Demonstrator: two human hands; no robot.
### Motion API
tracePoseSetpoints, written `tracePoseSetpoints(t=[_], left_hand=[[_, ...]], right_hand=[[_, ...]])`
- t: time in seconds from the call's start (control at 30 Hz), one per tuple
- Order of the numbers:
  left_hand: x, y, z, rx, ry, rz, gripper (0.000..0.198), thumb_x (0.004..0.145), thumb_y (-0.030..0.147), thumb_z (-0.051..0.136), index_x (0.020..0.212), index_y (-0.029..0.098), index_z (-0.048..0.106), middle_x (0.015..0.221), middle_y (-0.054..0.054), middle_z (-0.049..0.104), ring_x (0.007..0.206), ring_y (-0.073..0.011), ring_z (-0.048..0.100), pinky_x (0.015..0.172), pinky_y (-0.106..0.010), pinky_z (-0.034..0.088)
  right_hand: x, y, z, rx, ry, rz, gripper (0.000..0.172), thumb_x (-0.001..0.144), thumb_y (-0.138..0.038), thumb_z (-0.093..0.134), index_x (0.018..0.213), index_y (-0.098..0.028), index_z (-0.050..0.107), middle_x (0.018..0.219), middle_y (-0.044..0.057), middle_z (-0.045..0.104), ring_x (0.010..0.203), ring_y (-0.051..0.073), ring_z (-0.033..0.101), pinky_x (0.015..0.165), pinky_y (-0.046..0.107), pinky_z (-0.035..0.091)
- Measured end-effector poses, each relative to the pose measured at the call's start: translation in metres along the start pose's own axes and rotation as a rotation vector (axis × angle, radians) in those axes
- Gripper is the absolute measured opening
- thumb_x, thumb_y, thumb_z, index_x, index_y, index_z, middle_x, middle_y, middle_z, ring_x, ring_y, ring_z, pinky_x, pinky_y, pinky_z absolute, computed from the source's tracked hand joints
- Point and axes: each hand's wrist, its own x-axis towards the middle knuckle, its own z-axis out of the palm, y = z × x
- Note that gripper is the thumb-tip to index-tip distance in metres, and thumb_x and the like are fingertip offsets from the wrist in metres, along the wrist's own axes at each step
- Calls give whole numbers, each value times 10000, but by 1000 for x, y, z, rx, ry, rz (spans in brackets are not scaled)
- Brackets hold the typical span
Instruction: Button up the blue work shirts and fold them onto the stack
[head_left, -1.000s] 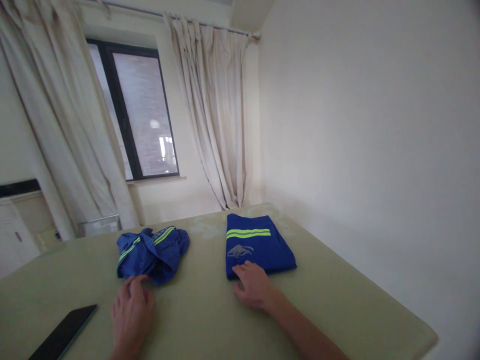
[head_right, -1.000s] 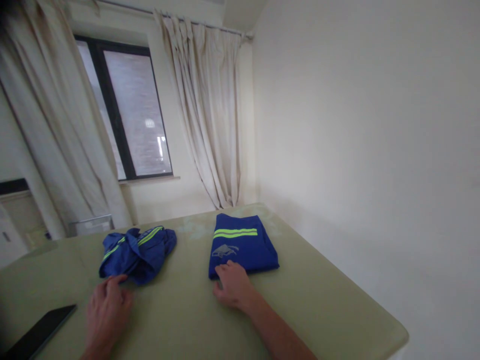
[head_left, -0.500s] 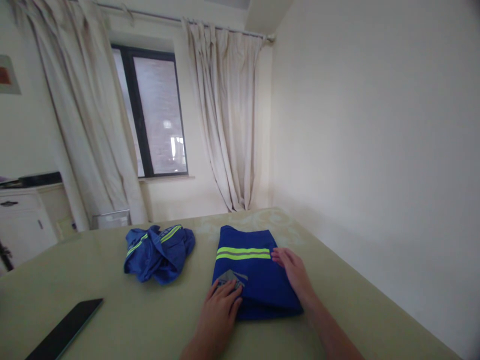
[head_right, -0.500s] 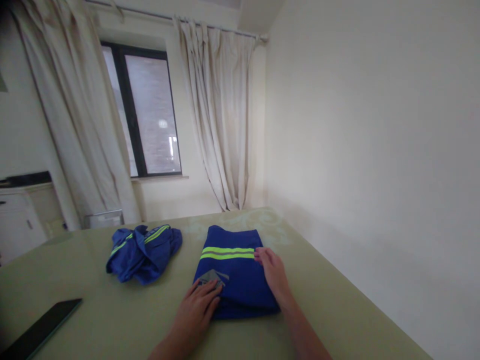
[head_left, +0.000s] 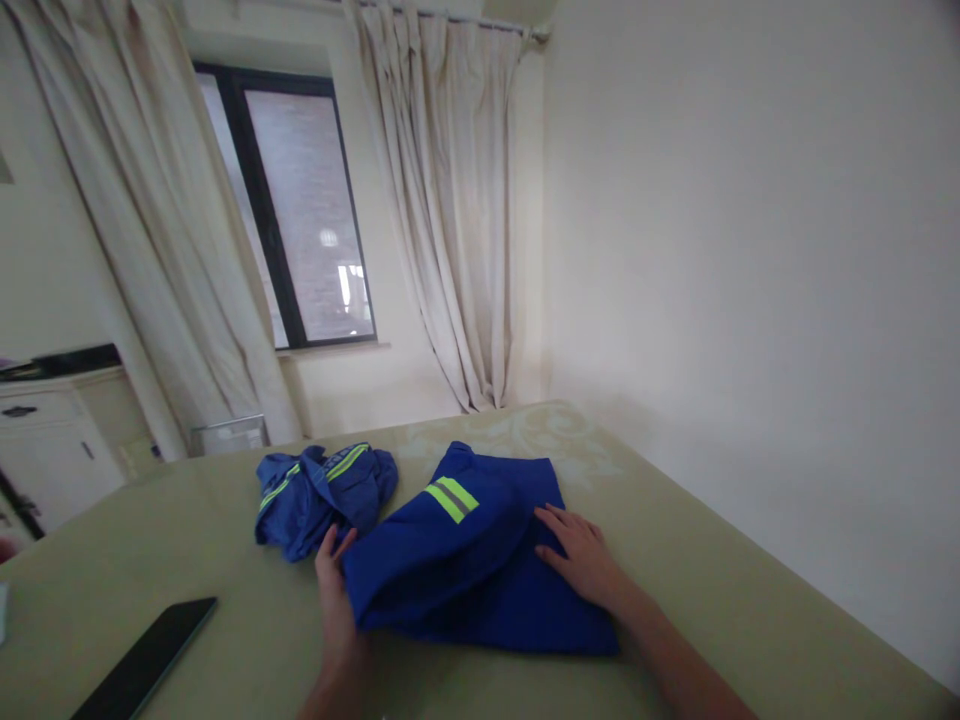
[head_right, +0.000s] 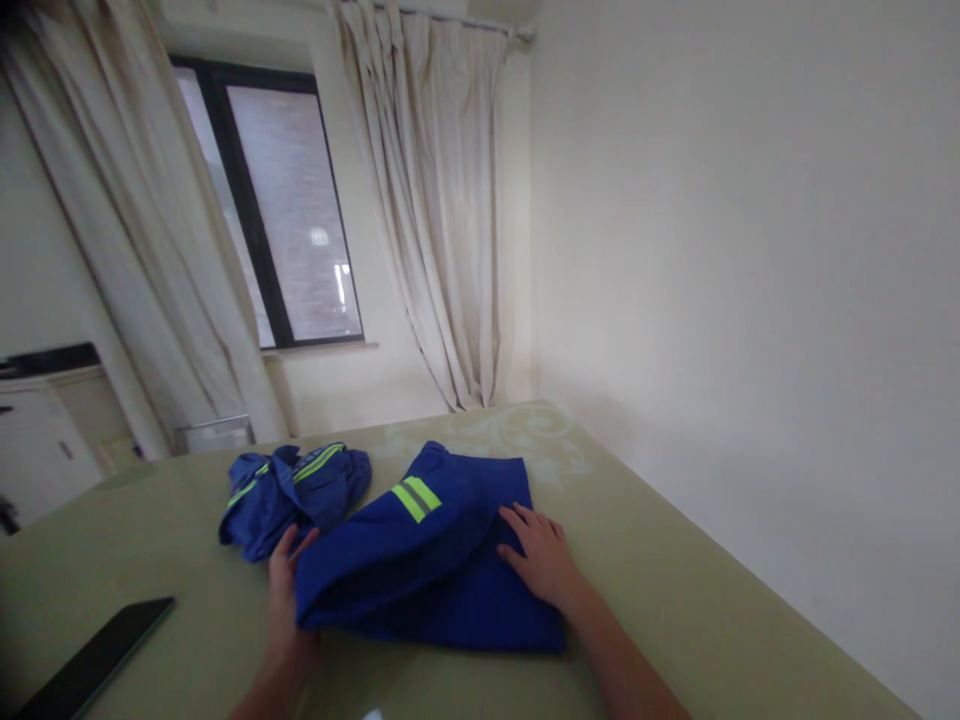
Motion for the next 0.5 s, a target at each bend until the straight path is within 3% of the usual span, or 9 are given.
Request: tracePoseSetpoints(t=[0.07, 0.1, 0.2, 0.27, 0.33, 0.4, 0.5], left_hand=[[3, 12, -8, 28, 59, 106, 552, 930, 246, 468, 1481, 273, 503, 1496, -112, 552, 1282, -311, 604, 1075, -478, 505], [2, 19, -9, 65, 24, 210, 546, 914, 210, 484, 1449, 304, 546, 1532, -84, 520, 1353, -313, 539, 1143, -498, 430], [-13, 45, -5, 227, -215, 608, 676, 822, 27, 468, 1375, 388, 612, 1522, 3, 544, 1432, -266, 448, 1248, -508, 227], [-24, 57, 1, 294, -331, 732, 739, 757, -29, 463, 1339, 393, 635, 1462, 15, 604, 1387, -247, 501, 1253, -514, 188], [-30, 62, 5, 288, -388, 693, 643, 755, -11, 482, 1233, 361, 695, 1359, -4, 680, 1291, -253, 580, 1222, -525, 243], [-28, 60, 5, 217, -417, 556, 472, 800, 46, 493, 1106, 317, 731, 1198, -33, 748, 1147, -262, 653, 1137, -517, 368], [-11, 46, 0, -51, -273, 200, 220, 913, 252, 509, 1029, 258, 696, 979, -52, 763, 942, -259, 697, 931, -447, 531]], right_hand=[[-2, -5, -4, -5, -18, -14, 577, 960, -369, 506, 1531, -382, 426, 1582, 51, 450, 1441, 289, 412, 1165, 516, 279], [-3, -8, -6, -1, -18, -40, 610, 956, -316, 493, 1550, -398, 384, 1580, 36, 454, 1443, 270, 409, 1166, 499, 275], [-6, -14, -10, 27, 7, -119, 724, 924, -220, 470, 1597, -395, 265, 1560, 18, 481, 1412, 236, 441, 1161, 453, 279], [-7, -15, -9, 48, 19, -131, 773, 918, -242, 486, 1622, -353, 188, 1530, 45, 516, 1373, 241, 479, 1148, 442, 298], [-7, -14, -6, 60, 26, -105, 827, 915, -308, 524, 1637, -299, 121, 1475, 86, 567, 1343, 256, 508, 1139, 444, 310], [-6, -11, -3, 55, 28, -60, 879, 909, -385, 564, 1642, -260, 94, 1429, 115, 603, 1343, 275, 514, 1148, 463, 295], [-3, -5, 1, 15, 3, 24, 879, 902, -464, 592, 1636, -259, 154, 1473, 135, 566, 1386, 309, 481, 1176, 529, 239]])
